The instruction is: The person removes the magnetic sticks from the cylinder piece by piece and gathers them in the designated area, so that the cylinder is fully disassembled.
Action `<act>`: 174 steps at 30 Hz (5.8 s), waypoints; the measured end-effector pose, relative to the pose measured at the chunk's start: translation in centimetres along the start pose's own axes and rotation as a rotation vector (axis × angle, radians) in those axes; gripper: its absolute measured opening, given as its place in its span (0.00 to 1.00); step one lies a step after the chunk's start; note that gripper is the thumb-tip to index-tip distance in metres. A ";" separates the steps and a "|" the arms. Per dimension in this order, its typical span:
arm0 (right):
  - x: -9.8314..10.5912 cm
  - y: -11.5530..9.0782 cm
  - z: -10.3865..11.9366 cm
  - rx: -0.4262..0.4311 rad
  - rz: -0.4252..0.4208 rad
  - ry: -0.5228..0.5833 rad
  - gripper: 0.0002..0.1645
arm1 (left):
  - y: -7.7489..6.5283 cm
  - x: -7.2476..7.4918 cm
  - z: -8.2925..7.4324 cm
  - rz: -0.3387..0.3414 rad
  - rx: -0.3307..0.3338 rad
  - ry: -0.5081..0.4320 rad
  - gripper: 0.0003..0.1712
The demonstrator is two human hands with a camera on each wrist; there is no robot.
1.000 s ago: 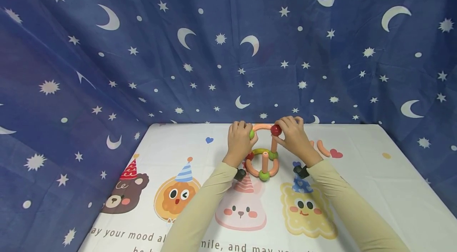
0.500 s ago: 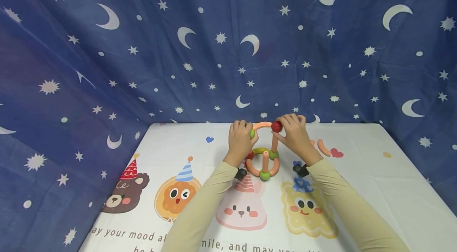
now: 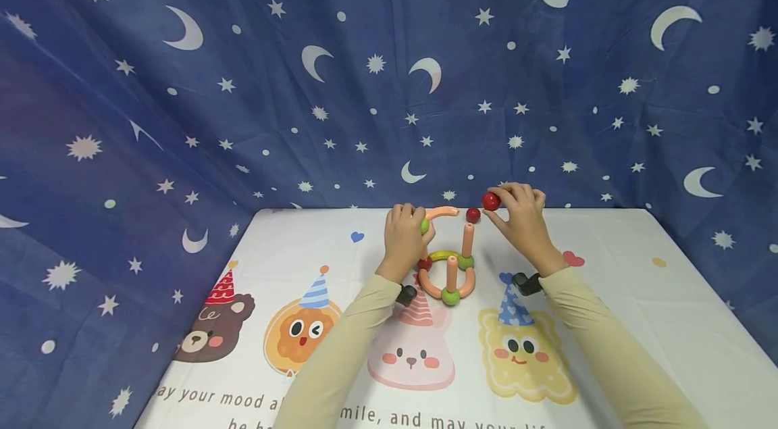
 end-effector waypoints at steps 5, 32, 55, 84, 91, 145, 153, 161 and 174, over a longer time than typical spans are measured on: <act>0.7 -0.7 -0.9 -0.027 -0.011 0.030 0.30 | 0.0 0.1 -0.2 0.011 -0.001 0.005 0.11; -6.5 -6.2 -2.9 0.081 0.442 0.042 0.22 | -0.2 0.4 -0.6 0.011 -0.021 -0.013 0.10; -7.1 -2.1 -2.8 0.054 0.332 -0.095 0.18 | -0.3 0.3 -0.6 -0.008 -0.019 -0.046 0.08; -3.6 0.4 4.2 0.141 0.232 0.053 0.14 | -0.8 -0.2 -0.9 0.020 -0.099 -0.096 0.09; -3.9 0.4 4.3 0.092 0.287 0.119 0.12 | -0.7 0.0 -0.8 0.030 -0.119 -0.099 0.10; -1.8 -0.6 5.8 0.349 0.268 0.147 0.14 | -0.8 0.2 0.9 0.408 -0.091 -0.158 0.20; -1.4 -1.1 5.8 0.346 0.185 0.143 0.15 | -0.9 -0.3 1.0 0.400 -0.080 -0.161 0.21; -0.4 -1.7 4.9 0.330 0.064 0.085 0.17 | -1.2 -0.5 0.9 0.389 -0.082 -0.166 0.21; 2.3 -3.1 1.5 0.265 0.010 0.030 0.19 | -0.9 0.0 0.8 0.337 -0.116 -0.062 0.21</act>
Point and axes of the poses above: each hand's wrist, its own y-axis towards the middle knuckle, its own x-axis out of the back of the hand, z = x × y, the point moved 6 cm from there along y, towards the middle knuckle, and after that the axes turned 6 degrees about x, right-handed, at the moved point
